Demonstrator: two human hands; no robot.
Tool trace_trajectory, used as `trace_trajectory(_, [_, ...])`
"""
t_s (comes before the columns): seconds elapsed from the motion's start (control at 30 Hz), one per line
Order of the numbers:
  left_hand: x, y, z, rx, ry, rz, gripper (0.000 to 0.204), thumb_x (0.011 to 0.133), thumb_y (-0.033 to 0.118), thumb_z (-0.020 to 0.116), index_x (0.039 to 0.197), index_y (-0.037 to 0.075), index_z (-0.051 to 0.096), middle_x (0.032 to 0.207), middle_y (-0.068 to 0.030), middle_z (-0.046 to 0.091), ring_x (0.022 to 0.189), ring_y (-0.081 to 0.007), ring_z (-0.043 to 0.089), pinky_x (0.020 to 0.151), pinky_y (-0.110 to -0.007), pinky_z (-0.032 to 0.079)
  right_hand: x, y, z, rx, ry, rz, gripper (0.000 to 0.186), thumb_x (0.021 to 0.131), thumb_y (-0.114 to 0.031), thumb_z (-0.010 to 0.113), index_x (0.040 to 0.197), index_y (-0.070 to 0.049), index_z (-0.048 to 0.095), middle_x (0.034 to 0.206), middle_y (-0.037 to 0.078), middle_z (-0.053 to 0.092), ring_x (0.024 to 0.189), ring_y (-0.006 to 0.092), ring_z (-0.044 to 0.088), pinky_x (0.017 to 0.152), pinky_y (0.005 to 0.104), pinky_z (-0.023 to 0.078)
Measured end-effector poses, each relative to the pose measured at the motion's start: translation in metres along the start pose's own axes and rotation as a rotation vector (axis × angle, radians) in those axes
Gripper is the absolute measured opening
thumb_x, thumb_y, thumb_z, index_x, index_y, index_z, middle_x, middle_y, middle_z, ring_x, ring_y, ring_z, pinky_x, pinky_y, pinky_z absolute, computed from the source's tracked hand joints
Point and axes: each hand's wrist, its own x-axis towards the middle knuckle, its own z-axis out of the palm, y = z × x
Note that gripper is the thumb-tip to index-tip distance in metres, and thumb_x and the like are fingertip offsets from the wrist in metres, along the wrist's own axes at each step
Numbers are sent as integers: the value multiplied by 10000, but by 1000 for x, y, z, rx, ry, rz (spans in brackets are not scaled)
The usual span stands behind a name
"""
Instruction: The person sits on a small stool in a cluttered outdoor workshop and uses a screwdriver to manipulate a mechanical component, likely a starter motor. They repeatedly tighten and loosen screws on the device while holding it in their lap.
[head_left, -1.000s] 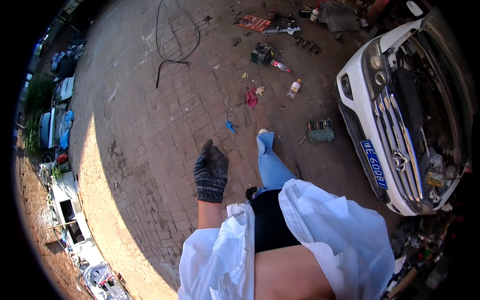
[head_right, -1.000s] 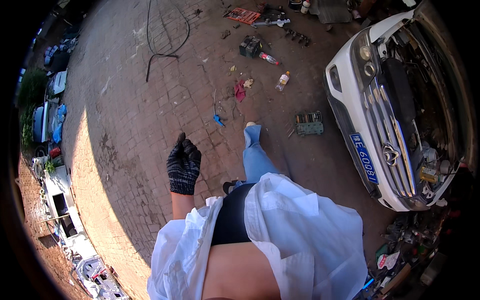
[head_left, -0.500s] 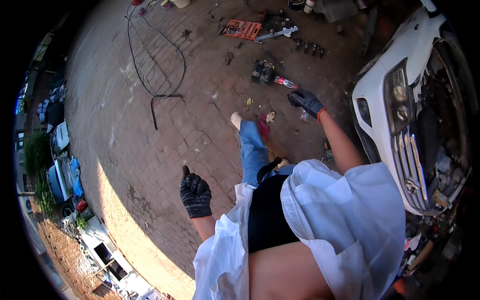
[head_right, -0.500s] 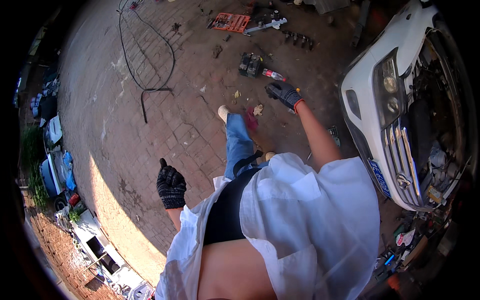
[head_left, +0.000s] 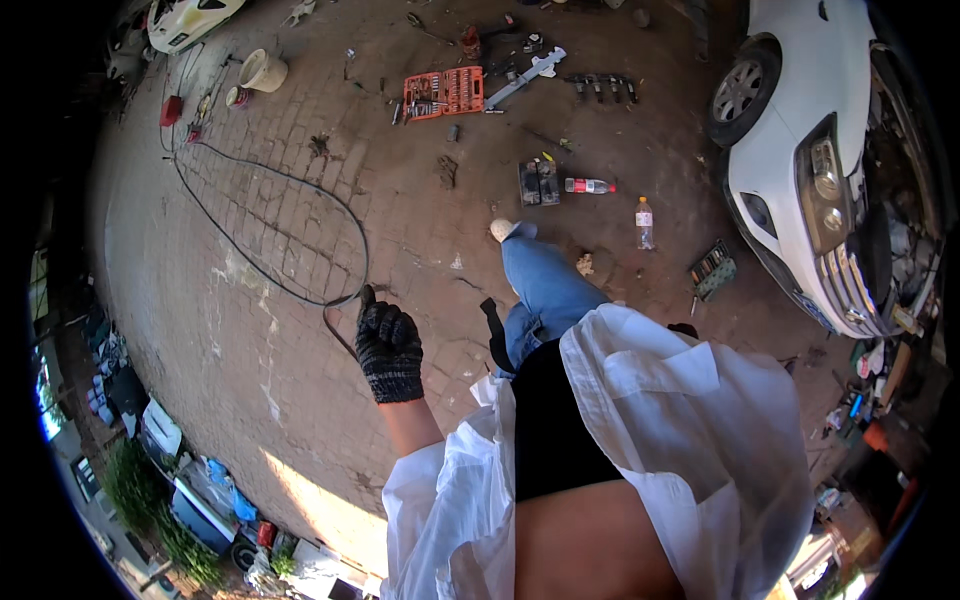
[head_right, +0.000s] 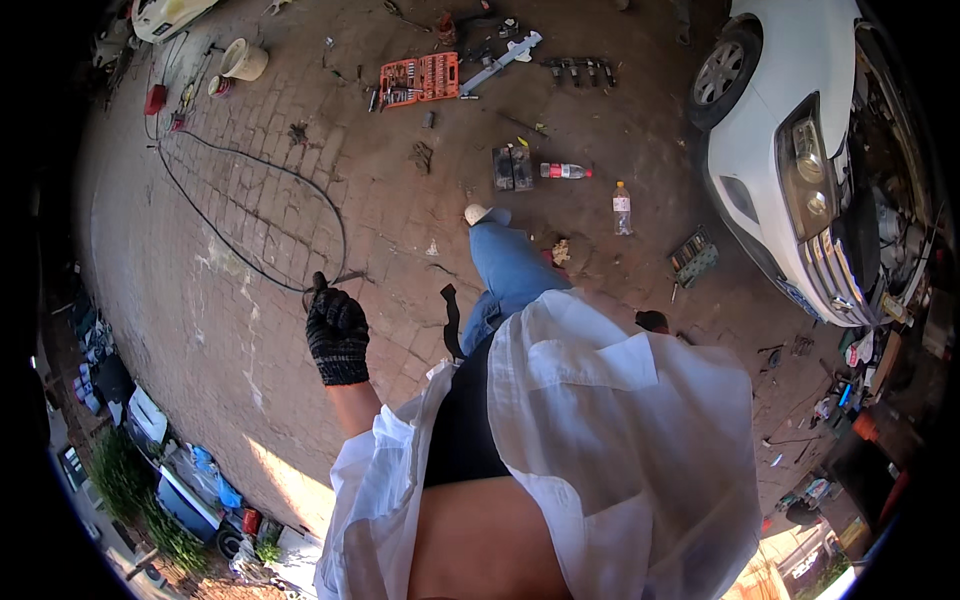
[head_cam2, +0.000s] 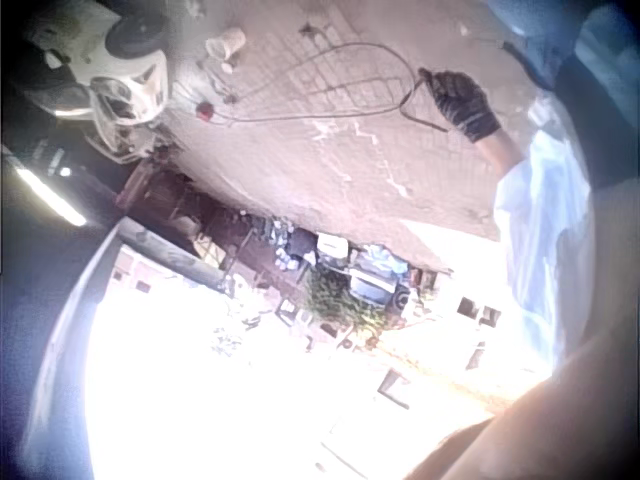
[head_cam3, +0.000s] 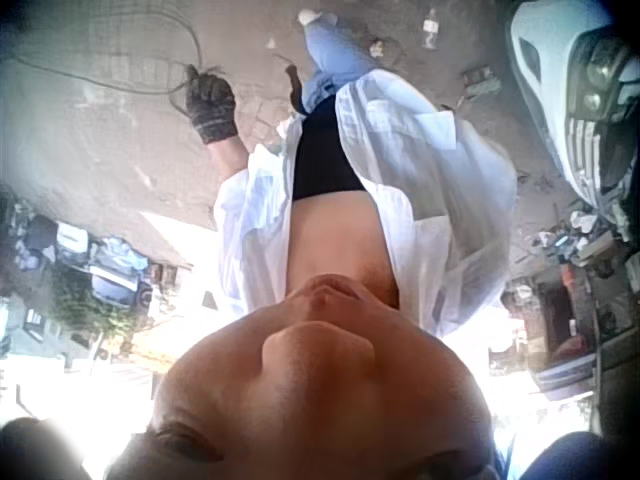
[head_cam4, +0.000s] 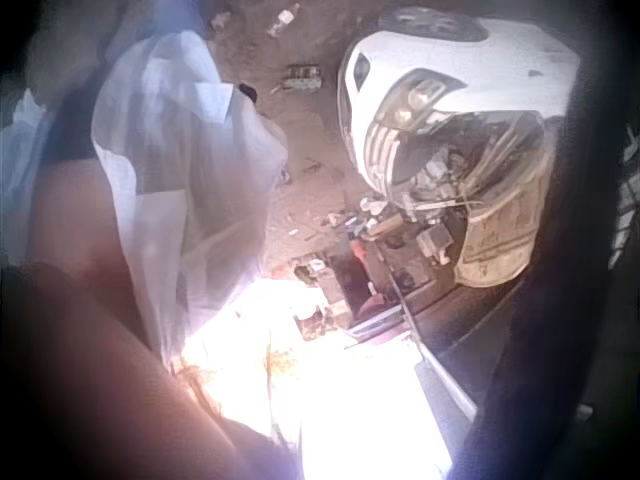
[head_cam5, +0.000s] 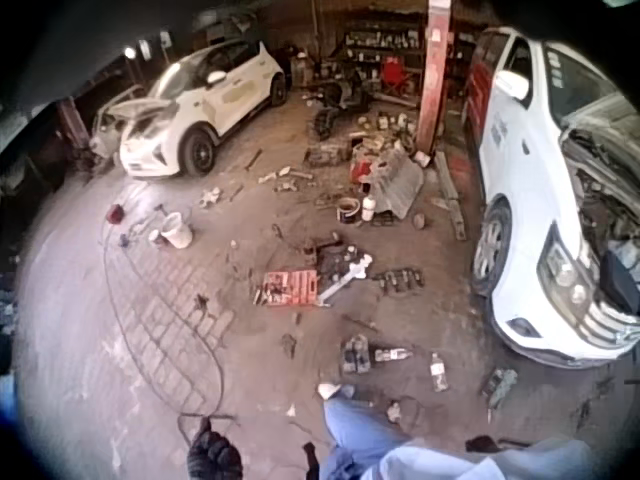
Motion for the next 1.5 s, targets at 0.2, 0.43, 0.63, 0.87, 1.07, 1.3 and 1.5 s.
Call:
trace_trajectory(0.2, [138, 42, 80, -77, -19, -108, 263, 901, 44, 352, 1130, -16, 468, 579, 10, 327, 469, -95, 308, 418, -218, 280, -4, -144, 117, -19, -64, -65, 271, 819, -307, 538, 709, -70, 608, 580, 70, 564, 455, 184, 524, 419, 318, 406])
trace_trajectory(0.43, [266, 117, 171, 56, 165, -113, 297, 935, 185, 371, 682, 70, 475, 521, 2, 361, 441, -102, 316, 384, -243, 268, 7, -525, 268, -151, 36, -867, 217, 849, -294, 554, 861, -83, 602, 681, 7, 574, 543, 115, 526, 456, 255, 395])
trace_trajectory(0.63, [375, 156, 230, 185, 96, -117, 253, 932, 202, 386, 733, 77, 478, 551, 4, 406, 438, -112, 337, 390, -247, 295, -191, -720, 393, -97, -263, -1219, 223, 856, -229, 558, 912, -14, 585, 804, 95, 623, 672, 138, 580, 647, 287, 473])
trace_trajectory(0.87, [545, 106, 287, 493, 126, -625, 157, 852, 186, 541, 920, 48, 567, 687, -29, 511, 595, -146, 457, 537, -272, 405, -183, -693, 407, 568, -241, -809, 203, 851, -211, 584, 944, -31, 581, 771, 45, 611, 650, 115, 572, 595, 251, 470])
trace_trajectory(1.07, [683, 35, 268, 694, 73, -750, 148, 870, 151, 508, 884, 22, 578, 795, -92, 606, 749, -228, 589, 687, -366, 511, -178, -644, 391, 996, -85, -498, 259, 827, -275, 618, 996, -80, 589, 819, 34, 618, 704, 145, 604, 595, 259, 493])
trace_trajectory(1.3, [813, -66, 208, 797, 222, -780, 169, 889, 138, 464, 844, 15, 572, 799, -119, 615, 736, -267, 606, 664, -400, 546, -120, -685, 391, 1065, -35, -404, 275, 838, -267, 602, 980, -32, 593, 833, 63, 634, 681, 150, 613, 574, 244, 478])
trace_trajectory(1.5, [920, -134, 150, 870, 369, -740, 168, 883, 152, 483, 834, 15, 568, 781, -129, 609, 717, -275, 604, 639, -398, 552, -88, -756, 402, 1064, -47, -459, 275, 851, -260, 583, 994, -25, 589, 855, 64, 634, 708, 139, 609, 626, 247, 473])
